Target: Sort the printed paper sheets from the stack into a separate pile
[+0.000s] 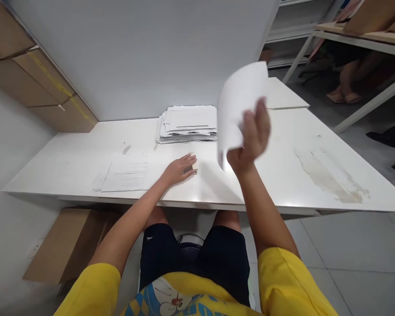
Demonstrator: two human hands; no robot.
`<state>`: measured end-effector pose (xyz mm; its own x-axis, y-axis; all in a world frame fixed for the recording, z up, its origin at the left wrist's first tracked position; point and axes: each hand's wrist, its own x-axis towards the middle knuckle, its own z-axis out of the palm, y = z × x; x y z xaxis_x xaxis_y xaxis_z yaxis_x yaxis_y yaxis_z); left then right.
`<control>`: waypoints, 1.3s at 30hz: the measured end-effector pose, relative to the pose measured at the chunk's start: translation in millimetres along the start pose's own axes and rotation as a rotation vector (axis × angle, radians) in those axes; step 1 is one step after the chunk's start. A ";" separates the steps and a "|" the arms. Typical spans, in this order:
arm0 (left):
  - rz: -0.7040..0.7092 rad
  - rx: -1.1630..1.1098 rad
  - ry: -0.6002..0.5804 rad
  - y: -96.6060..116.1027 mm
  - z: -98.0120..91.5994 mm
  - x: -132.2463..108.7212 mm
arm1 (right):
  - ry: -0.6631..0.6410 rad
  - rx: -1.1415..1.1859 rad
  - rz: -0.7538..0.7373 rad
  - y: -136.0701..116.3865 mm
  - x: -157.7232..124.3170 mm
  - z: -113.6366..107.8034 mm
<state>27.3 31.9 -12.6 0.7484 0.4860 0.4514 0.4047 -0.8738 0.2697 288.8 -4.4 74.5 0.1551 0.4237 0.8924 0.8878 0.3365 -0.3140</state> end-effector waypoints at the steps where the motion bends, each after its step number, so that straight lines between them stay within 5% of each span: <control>1: 0.006 0.006 0.006 -0.3 1.1 0.2 | -0.043 -0.021 -0.043 0.5 9.2 25.5; 5: 0.002 0.023 0.005 -1.5 3.0 0.8 | -0.449 -0.106 0.023 15.7 19.8 109.0; 8: -0.031 0.014 -0.024 -0.8 2.7 0.9 | -0.607 -0.136 0.005 24.7 14.8 140.5; 14: -0.092 -0.041 -0.100 5.2 0.7 2.3 | -1.014 -0.120 -0.177 24.8 16.8 162.9; 21: -0.158 -0.091 -0.201 15.4 -0.6 6.1 | -1.020 -0.211 -0.178 42.8 35.3 158.1; 23: -0.167 -0.110 -0.223 15.8 -2.2 8.3 | -0.963 -0.153 -0.183 13.7 41.4 157.7; 26: -0.187 -0.123 -0.251 15.9 -2.7 10.2 | -0.976 0.082 -0.290 -75.2 28.9 159.3; 29: -0.169 -0.114 -0.263 16.0 -0.1 10.5 | -1.124 0.333 -0.502 -180.9 -16.5 158.1; 32: -0.128 -0.085 -0.240 14.5 3.9 10.2 | -1.276 0.360 -0.584 -248.3 -69.1 153.7; 35: -0.172 -0.066 -0.231 11.2 8.5 10.8 | -1.397 0.241 -0.544 -260.2 -93.3 149.4; 39: -0.210 -0.062 -0.262 7.5 16.1 12.2 | -1.410 0.216 -0.624 -241.9 -84.0 136.8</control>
<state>47.9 31.0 -18.8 0.7648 0.6270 0.1482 0.5381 -0.7482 0.3882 1.7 -6.4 31.2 -0.8292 0.5529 -0.0813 0.5581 0.8116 -0.1724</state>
